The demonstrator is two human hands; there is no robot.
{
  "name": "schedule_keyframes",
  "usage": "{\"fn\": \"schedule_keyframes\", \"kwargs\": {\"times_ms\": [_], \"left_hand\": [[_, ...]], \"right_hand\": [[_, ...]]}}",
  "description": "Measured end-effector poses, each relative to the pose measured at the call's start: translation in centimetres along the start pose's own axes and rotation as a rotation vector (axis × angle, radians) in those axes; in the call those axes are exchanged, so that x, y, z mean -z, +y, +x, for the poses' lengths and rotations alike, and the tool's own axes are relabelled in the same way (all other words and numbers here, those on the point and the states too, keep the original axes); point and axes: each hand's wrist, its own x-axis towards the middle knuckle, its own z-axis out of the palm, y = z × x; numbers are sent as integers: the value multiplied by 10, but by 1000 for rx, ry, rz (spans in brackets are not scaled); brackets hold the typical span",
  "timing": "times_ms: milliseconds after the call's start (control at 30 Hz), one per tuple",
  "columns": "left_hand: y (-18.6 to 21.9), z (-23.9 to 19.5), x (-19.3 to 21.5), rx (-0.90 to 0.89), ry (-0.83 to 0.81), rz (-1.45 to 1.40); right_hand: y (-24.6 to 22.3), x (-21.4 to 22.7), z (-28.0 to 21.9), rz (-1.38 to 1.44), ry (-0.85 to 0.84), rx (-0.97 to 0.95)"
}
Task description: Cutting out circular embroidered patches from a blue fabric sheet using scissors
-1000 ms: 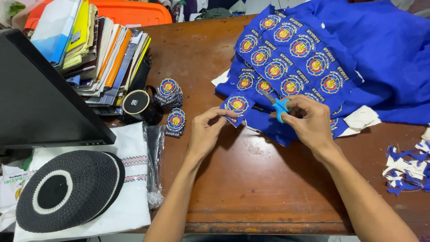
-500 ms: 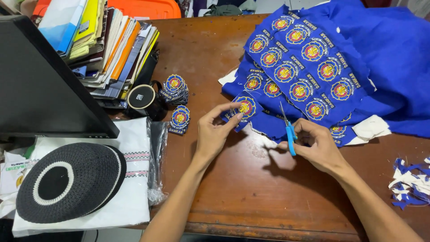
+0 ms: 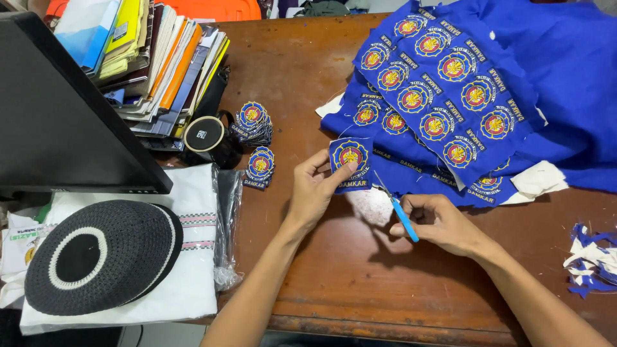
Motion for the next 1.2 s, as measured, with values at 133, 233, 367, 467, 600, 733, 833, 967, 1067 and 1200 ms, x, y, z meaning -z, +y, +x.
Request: {"fn": "schedule_keyframes", "kwargs": {"times_ms": [133, 233, 367, 467, 600, 733, 833, 967, 1067, 1200], "left_hand": [[21, -14, -1, -4, 39, -2], [9, -1, 1, -27, 58, -42], [11, 1, 3, -59, 88, -58], [14, -2, 2, -63, 86, -60], [16, -6, -2, -38, 77, -87], [15, -6, -3, -8, 74, -139], [11, -7, -3, -4, 48, -157], [20, -17, -12, 18, 7, -209], [21, -21, -17, 49, -15, -201], [22, -24, -21, 75, -53, -181]], "right_hand": [[-12, 2, -1, 142, -77, -84], [-13, 2, 0, 151, -94, -59], [-7, 4, 0, 158, -105, -56], [-13, 3, 0, 162, -128, -46], [-8, 0, -2, 200, -165, -10], [-11, -3, -1, 233, -182, 23], [-17, -7, 0, 237, -186, 34], [-17, -10, -1, 265, -187, 37], [-13, -10, 0, 274, -158, 52], [-8, -9, 0, 293, -150, 56]]}}
